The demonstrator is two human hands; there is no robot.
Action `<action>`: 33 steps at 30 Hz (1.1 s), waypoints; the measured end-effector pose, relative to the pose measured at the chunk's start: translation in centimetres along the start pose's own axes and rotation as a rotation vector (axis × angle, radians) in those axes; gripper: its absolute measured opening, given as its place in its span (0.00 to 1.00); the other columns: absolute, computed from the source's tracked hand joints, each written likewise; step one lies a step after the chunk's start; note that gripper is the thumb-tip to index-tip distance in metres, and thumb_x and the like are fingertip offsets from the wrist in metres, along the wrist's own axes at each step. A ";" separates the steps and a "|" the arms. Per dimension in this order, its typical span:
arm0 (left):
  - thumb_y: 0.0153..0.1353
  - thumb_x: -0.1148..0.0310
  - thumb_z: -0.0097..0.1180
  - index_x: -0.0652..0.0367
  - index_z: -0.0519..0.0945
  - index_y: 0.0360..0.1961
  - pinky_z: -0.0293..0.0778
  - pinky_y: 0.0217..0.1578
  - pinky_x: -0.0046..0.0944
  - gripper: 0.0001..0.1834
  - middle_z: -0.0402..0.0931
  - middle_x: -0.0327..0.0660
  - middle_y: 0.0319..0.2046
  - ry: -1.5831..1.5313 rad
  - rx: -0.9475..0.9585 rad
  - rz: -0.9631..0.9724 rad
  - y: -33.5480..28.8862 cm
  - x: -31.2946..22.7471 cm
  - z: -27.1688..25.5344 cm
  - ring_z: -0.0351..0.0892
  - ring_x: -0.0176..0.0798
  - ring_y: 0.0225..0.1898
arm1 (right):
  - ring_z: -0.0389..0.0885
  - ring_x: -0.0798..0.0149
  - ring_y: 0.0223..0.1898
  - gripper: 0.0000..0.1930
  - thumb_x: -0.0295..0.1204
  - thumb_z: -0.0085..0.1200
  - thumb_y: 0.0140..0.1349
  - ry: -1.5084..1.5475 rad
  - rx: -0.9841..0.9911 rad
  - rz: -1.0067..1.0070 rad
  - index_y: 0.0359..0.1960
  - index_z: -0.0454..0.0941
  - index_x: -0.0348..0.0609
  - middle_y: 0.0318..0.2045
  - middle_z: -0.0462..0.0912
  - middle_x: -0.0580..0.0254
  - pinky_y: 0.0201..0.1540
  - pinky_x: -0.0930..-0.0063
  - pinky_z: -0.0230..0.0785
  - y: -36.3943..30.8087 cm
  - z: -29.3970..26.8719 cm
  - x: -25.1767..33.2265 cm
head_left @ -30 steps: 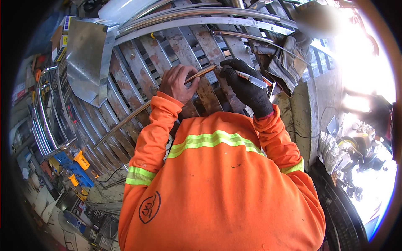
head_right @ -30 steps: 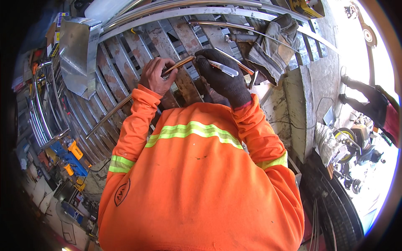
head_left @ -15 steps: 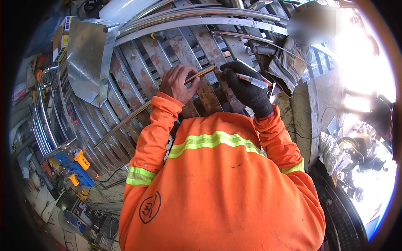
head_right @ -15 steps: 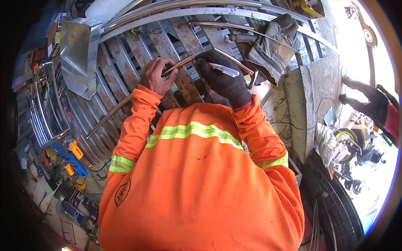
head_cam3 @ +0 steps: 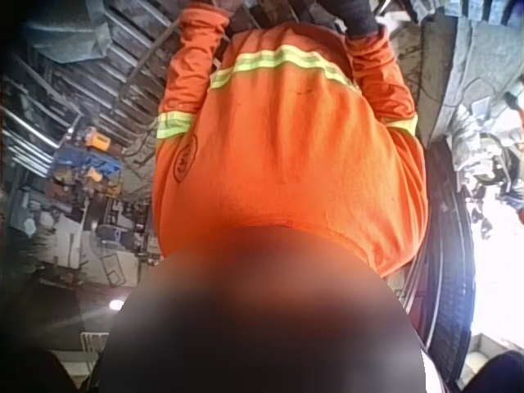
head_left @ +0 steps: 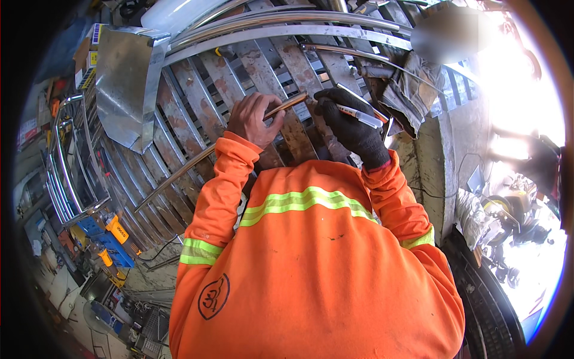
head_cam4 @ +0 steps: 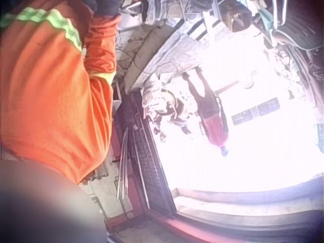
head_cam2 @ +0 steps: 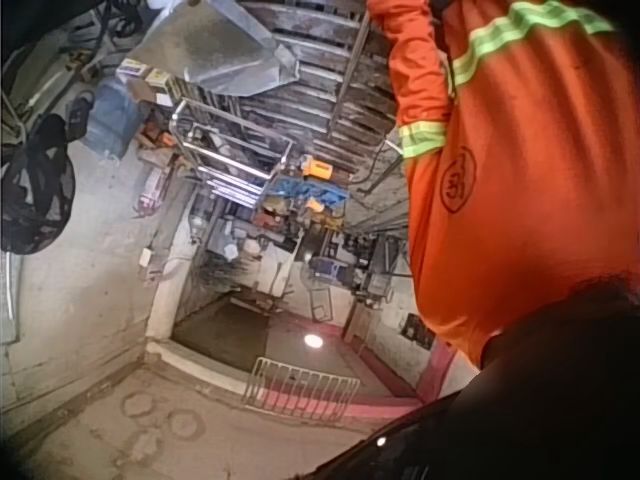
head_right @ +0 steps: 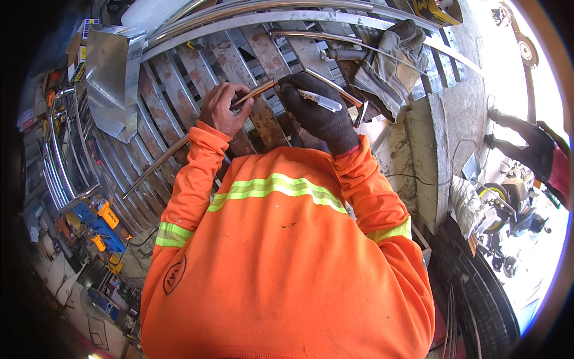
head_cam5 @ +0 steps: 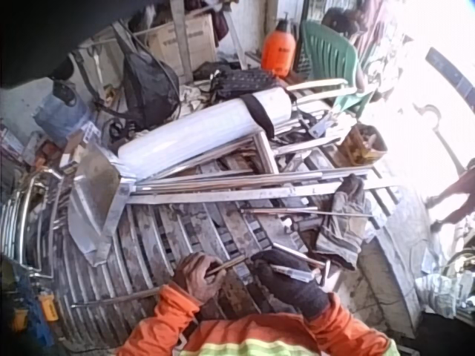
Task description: The recorder marks a metal pipe with a pen and then uses an angle grinder to grind it.
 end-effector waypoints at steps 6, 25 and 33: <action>0.57 0.67 0.68 0.52 0.79 0.41 0.73 0.44 0.46 0.12 0.79 0.38 0.36 -0.004 0.003 -0.002 0.0 0.1 0.0 0.81 0.48 0.40 | 0.81 0.74 0.34 0.09 0.29 0.56 0.74 0.010 -0.004 0.001 0.48 0.83 0.39 0.34 0.85 0.65 0.37 0.77 0.74 -0.1 0.1 -0.4; 0.54 0.63 0.71 0.54 0.80 0.42 0.75 0.48 0.49 0.17 0.79 0.42 0.39 -0.056 0.061 -0.015 0.4 0.6 -0.7 0.80 0.53 0.43 | 0.88 0.61 0.47 0.16 0.26 0.48 0.75 0.292 -0.545 0.032 0.58 0.78 0.30 0.46 0.87 0.50 0.51 0.69 0.79 -2.6 -4.0 2.4; 0.55 0.58 0.74 0.56 0.81 0.44 0.76 0.48 0.48 0.20 0.79 0.44 0.39 -0.041 0.062 0.048 1.4 -1.4 -1.5 0.80 0.52 0.44 | 0.82 0.74 0.39 0.15 0.28 0.50 0.75 0.219 -0.571 0.088 0.57 0.79 0.34 0.40 0.85 0.62 0.44 0.77 0.74 -4.9 -8.1 2.6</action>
Point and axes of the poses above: each hand's wrist, its own y-axis towards the middle knuckle, its own z-axis out of the palm, x = y × z, the point moved 1 cm from there along y, towards the middle knuckle
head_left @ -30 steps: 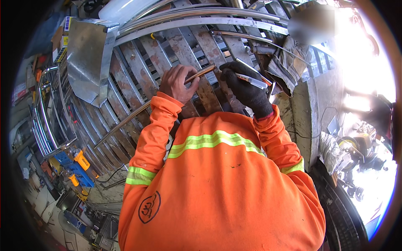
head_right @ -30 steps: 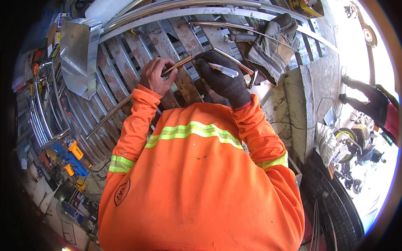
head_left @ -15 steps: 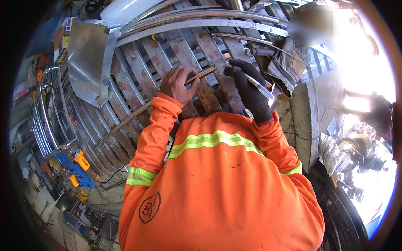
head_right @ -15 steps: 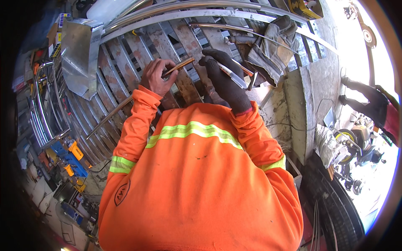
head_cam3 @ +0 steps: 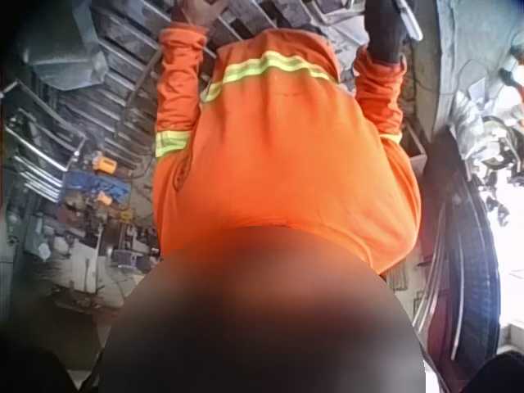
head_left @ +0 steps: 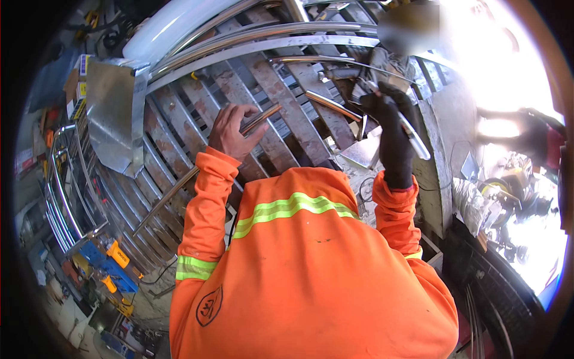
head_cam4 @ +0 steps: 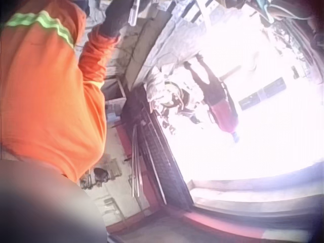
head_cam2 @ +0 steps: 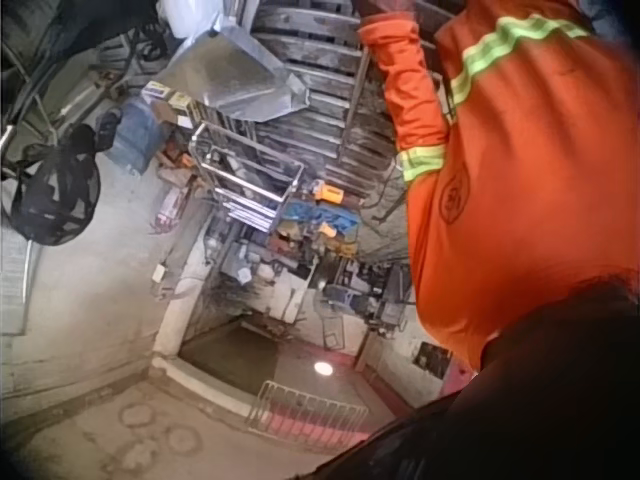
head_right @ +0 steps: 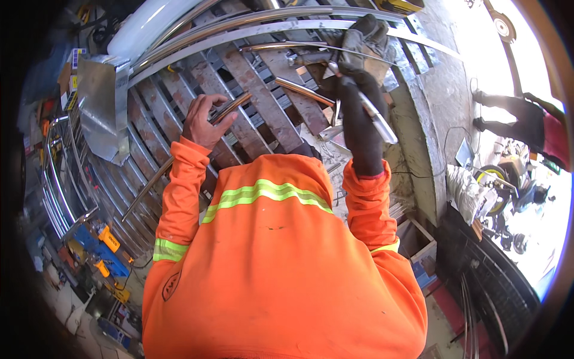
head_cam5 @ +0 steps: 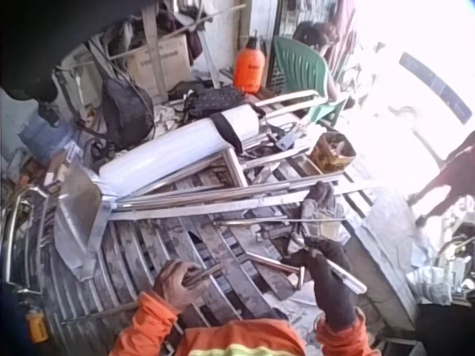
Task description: The recorder marks a metal pipe with a pen and then uses an angle grinder to grind it.
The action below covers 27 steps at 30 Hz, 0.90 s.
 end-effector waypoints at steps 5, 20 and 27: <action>0.62 0.48 0.70 0.59 0.83 0.39 0.78 0.37 0.38 0.23 0.83 0.40 0.33 -0.616 0.163 -0.178 1.6 -9.0 -0.2 0.84 0.40 0.34 | 0.86 0.65 0.41 0.15 0.23 0.58 0.70 -0.445 0.099 -0.305 0.57 0.80 0.42 0.40 0.87 0.57 0.45 0.70 0.76 -1.5 3.1 0.8; 0.78 0.53 0.52 0.61 0.81 0.36 0.74 0.28 0.34 0.22 0.77 0.38 0.21 -0.641 0.503 -0.100 -1.5 -15.0 -0.6 0.80 0.31 0.23 | 0.83 0.70 0.35 0.12 0.25 0.51 0.75 -0.003 -0.140 -0.109 0.56 0.79 0.38 0.33 0.86 0.60 0.41 0.74 0.74 -0.1 1.1 3.5; 0.75 0.53 0.58 0.62 0.83 0.47 0.76 0.35 0.36 0.20 0.83 0.42 0.32 -0.524 0.118 -0.078 0.0 -11.0 -2.2 0.83 0.35 0.33 | 0.79 0.69 0.19 0.25 0.40 0.36 0.84 -0.166 0.139 -0.272 0.44 0.80 0.28 0.17 0.78 0.61 0.26 0.74 0.71 -2.7 0.3 4.6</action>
Point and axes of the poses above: each hand's wrist, its own y-axis towards the middle knuckle, its own z-axis out of the palm, x = y × z, the point moved 1 cm from there along y, towards the middle knuckle
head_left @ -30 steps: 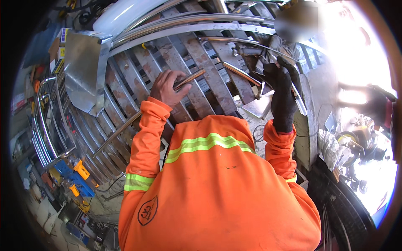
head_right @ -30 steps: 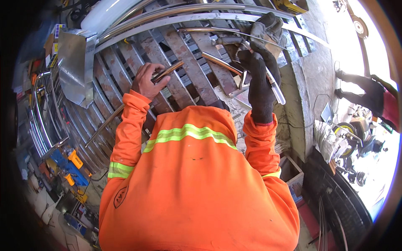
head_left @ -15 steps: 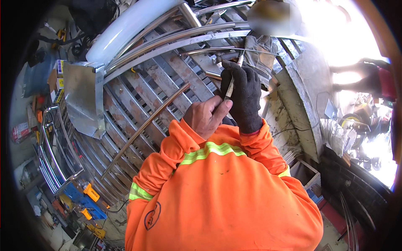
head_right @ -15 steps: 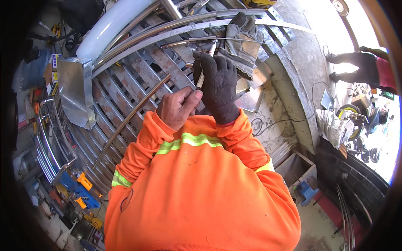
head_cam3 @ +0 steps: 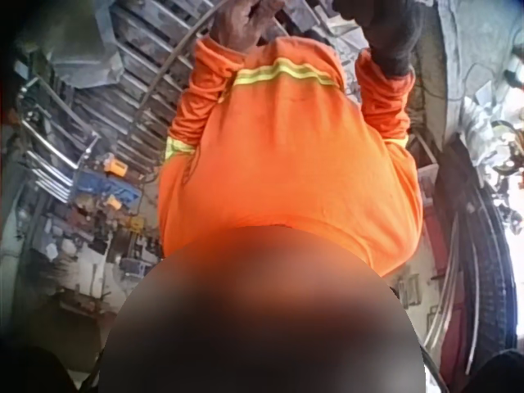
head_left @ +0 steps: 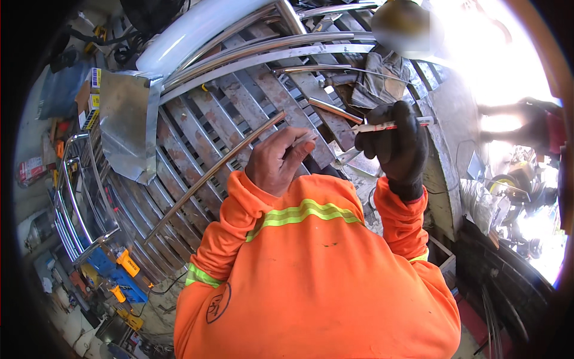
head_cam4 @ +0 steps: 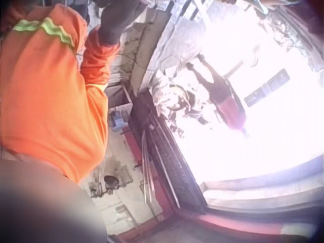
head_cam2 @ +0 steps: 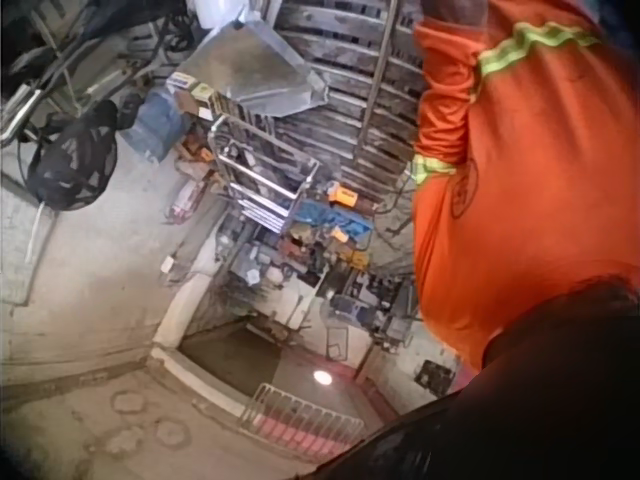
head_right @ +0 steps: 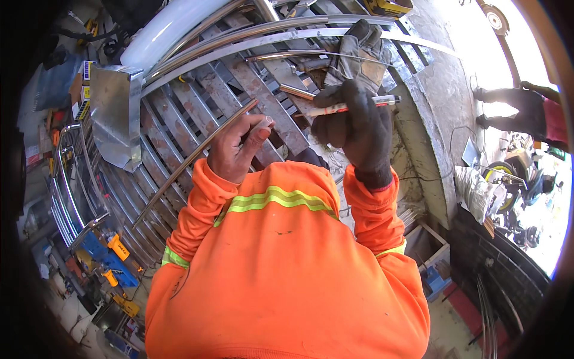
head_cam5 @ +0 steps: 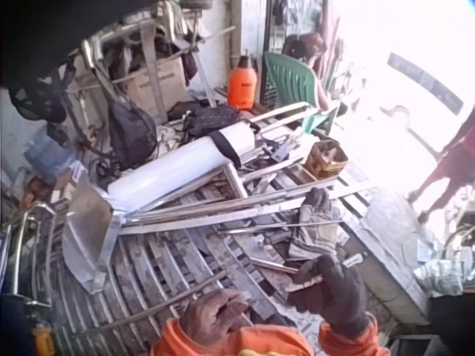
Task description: The recorder marks a metal pipe with a pen and then uses an angle grinder to grind it.
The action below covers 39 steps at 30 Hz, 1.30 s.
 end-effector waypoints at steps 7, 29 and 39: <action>0.73 0.56 0.60 0.62 0.84 0.48 0.76 0.39 0.41 0.18 0.84 0.45 0.36 0.101 0.008 0.079 0.1 -0.4 -0.5 0.84 0.44 0.36 | 0.79 0.67 0.18 0.23 0.39 0.36 0.83 0.219 0.207 0.145 0.46 0.77 0.28 0.24 0.82 0.57 0.23 0.70 0.71 0.4 2.4 2.3; 0.65 0.70 0.64 0.64 0.82 0.38 0.73 0.32 0.49 0.07 0.77 0.49 0.28 0.235 -0.112 0.178 -1.2 -0.5 -1.9 0.79 0.56 0.30 | 0.74 0.65 0.14 0.28 0.48 0.44 0.79 0.948 0.707 0.610 0.63 0.74 0.34 0.17 0.78 0.59 0.22 0.71 0.71 -0.1 7.7 -1.7; 0.73 0.56 0.59 0.60 0.79 0.60 0.80 0.39 0.42 0.22 0.83 0.47 0.38 0.095 0.015 -0.265 -0.3 0.1 -0.5 0.86 0.46 0.34 | 0.83 0.53 0.33 0.16 0.42 0.56 0.74 -0.068 0.282 0.032 0.44 0.83 0.39 0.32 0.83 0.50 0.38 0.60 0.74 5.8 2.0 -4.5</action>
Point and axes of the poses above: each hand's wrist, its own y-axis towards the middle knuckle, its own z-axis out of the palm, x = y × z, the point moved 1 cm from there along y, towards the middle knuckle
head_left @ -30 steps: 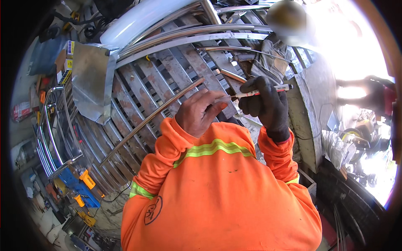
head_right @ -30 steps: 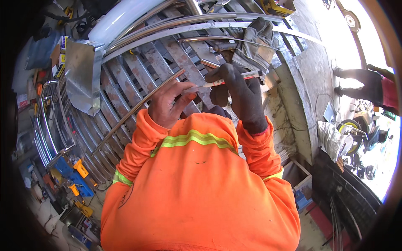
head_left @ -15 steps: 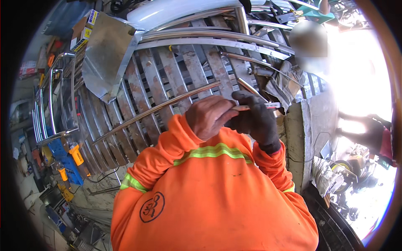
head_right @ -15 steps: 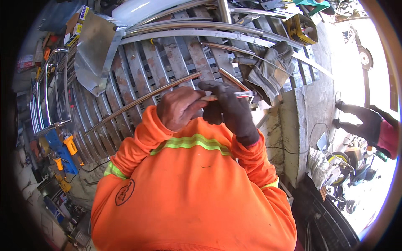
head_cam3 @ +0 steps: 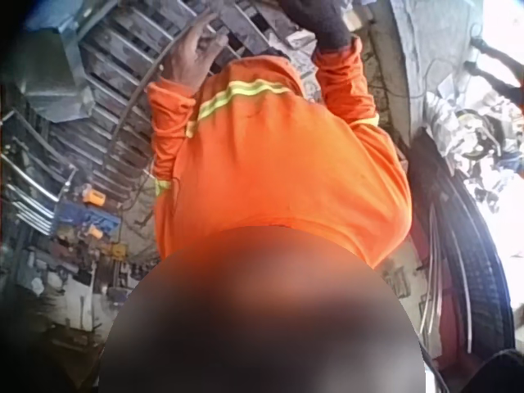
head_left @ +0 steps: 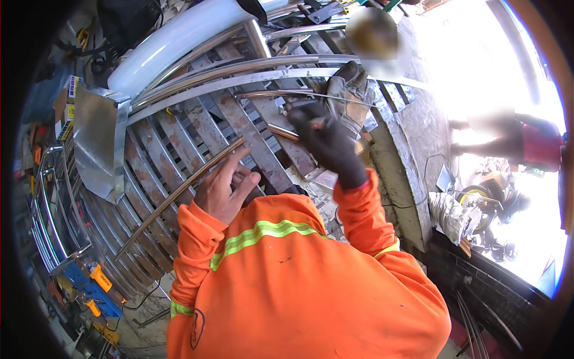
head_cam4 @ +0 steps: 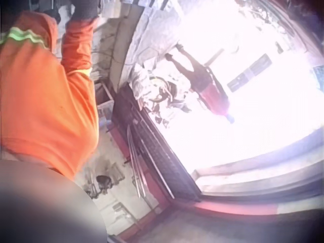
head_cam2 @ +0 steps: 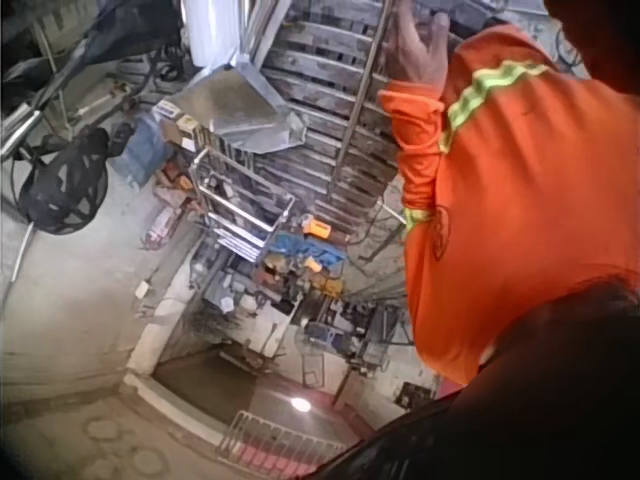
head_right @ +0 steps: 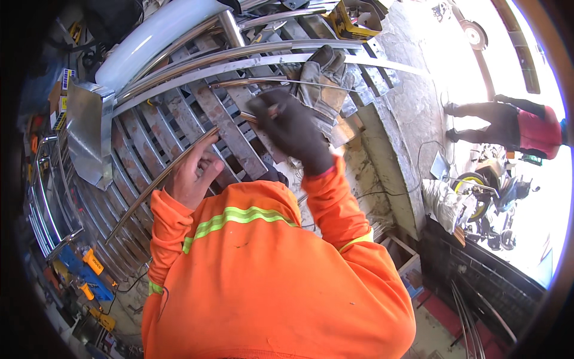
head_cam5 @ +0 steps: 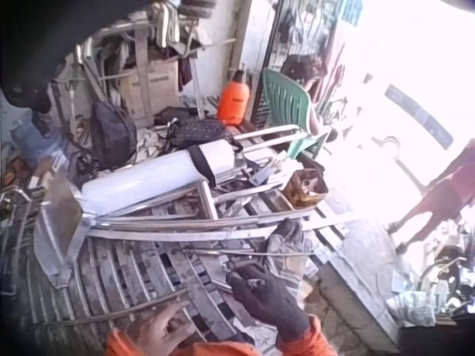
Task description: The recorder marks a metal pipe with a pen and then uses an angle grinder to grind it.
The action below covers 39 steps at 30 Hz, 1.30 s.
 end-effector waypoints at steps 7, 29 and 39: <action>0.69 0.60 0.62 0.59 0.80 0.60 0.78 0.41 0.36 0.22 0.82 0.43 0.40 0.089 0.248 -0.119 -2.2 1.8 0.0 0.82 0.37 0.37 | 0.88 0.44 0.39 0.19 0.49 0.64 0.66 -0.931 -0.009 0.217 0.49 0.85 0.51 0.36 0.87 0.50 0.40 0.51 0.77 4.2 -13.1 -6.4; 0.73 0.56 0.59 0.60 0.81 0.51 0.79 0.45 0.41 0.17 0.84 0.45 0.42 -0.076 -0.342 -0.537 -14.2 6.1 -0.7 0.85 0.41 0.42 | 0.83 0.59 0.55 0.19 0.31 0.43 0.79 -0.829 0.072 -0.070 0.63 0.76 0.33 0.56 0.84 0.52 0.58 0.64 0.76 7.9 -13.1 -15.2; 0.69 0.58 0.65 0.60 0.84 0.48 0.77 0.48 0.35 0.17 0.84 0.37 0.41 0.115 -0.959 -0.592 -31.5 13.1 -12.9 0.82 0.33 0.43 | 0.81 0.57 0.60 0.20 0.29 0.48 0.77 -0.725 0.102 -0.088 0.65 0.75 0.34 0.60 0.82 0.50 0.63 0.66 0.72 5.2 -6.2 -11.0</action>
Point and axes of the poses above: each hand's wrist, its own y-axis towards the middle knuckle, its own z-axis out of the palm, x = y × z, the point moved 1 cm from there along y, towards the middle knuckle
